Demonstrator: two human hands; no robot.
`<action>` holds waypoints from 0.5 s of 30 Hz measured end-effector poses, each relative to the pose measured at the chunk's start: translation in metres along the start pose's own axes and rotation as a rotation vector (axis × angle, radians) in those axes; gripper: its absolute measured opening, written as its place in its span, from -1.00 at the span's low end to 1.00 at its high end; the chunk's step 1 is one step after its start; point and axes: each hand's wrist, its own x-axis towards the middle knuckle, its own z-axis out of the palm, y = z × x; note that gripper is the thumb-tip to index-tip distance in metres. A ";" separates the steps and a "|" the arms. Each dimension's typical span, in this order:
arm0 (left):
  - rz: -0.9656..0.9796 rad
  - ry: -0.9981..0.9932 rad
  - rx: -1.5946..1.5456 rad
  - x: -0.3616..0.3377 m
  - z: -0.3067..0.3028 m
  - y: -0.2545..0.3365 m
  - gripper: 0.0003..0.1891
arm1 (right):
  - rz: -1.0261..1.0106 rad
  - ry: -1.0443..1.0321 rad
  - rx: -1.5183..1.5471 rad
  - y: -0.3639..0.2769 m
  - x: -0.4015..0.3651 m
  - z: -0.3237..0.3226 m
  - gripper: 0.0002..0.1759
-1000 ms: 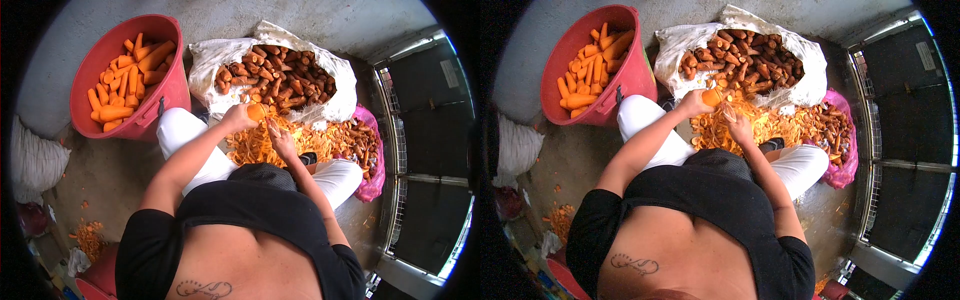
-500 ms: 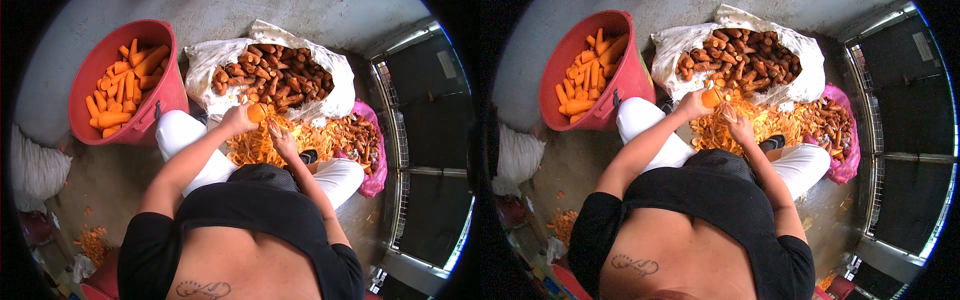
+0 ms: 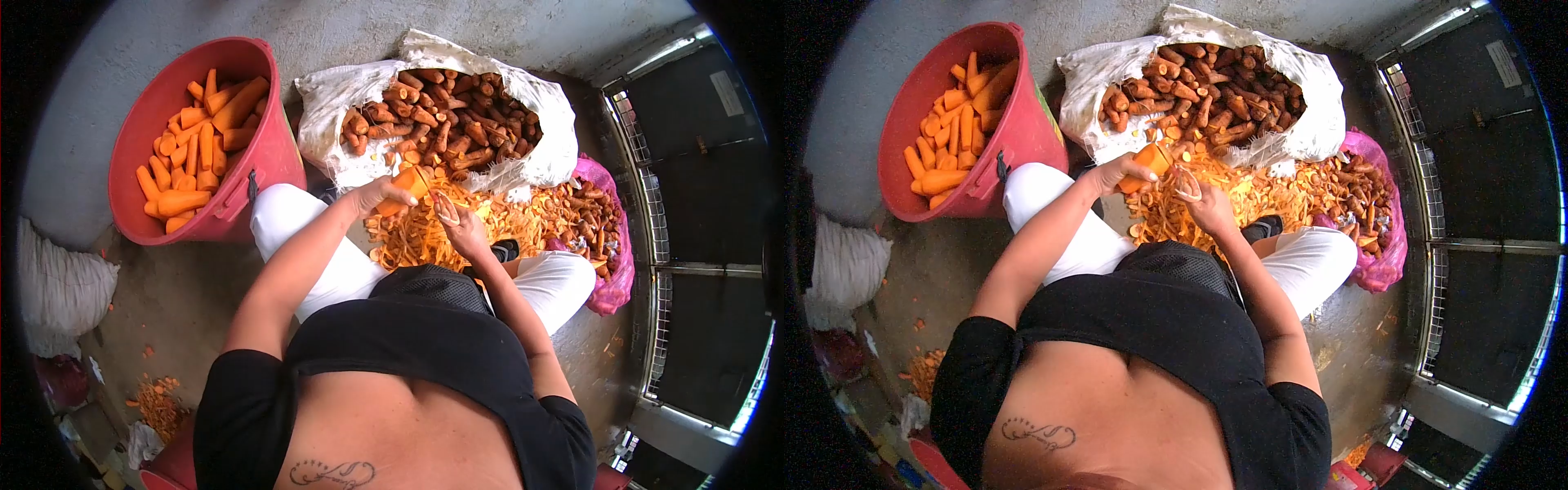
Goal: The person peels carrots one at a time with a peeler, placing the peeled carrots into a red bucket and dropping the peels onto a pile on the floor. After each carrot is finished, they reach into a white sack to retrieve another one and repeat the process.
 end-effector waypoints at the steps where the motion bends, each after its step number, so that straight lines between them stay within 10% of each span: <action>1: -0.017 -0.039 -0.032 0.000 -0.004 -0.002 -0.63 | 0.006 -0.023 -0.008 -0.007 -0.002 -0.005 -0.59; 8: 0.029 -0.392 -0.251 -0.017 0.043 -0.010 -0.58 | -0.021 0.097 0.039 0.026 0.004 0.029 -0.50; 12: 0.053 -0.461 -0.367 -0.007 0.015 -0.014 -0.47 | 0.549 0.158 0.652 0.062 0.023 0.015 -0.40; 15: 0.162 -0.343 -0.089 -0.007 0.012 0.000 -0.46 | 0.492 0.240 1.021 0.082 0.011 0.004 -0.42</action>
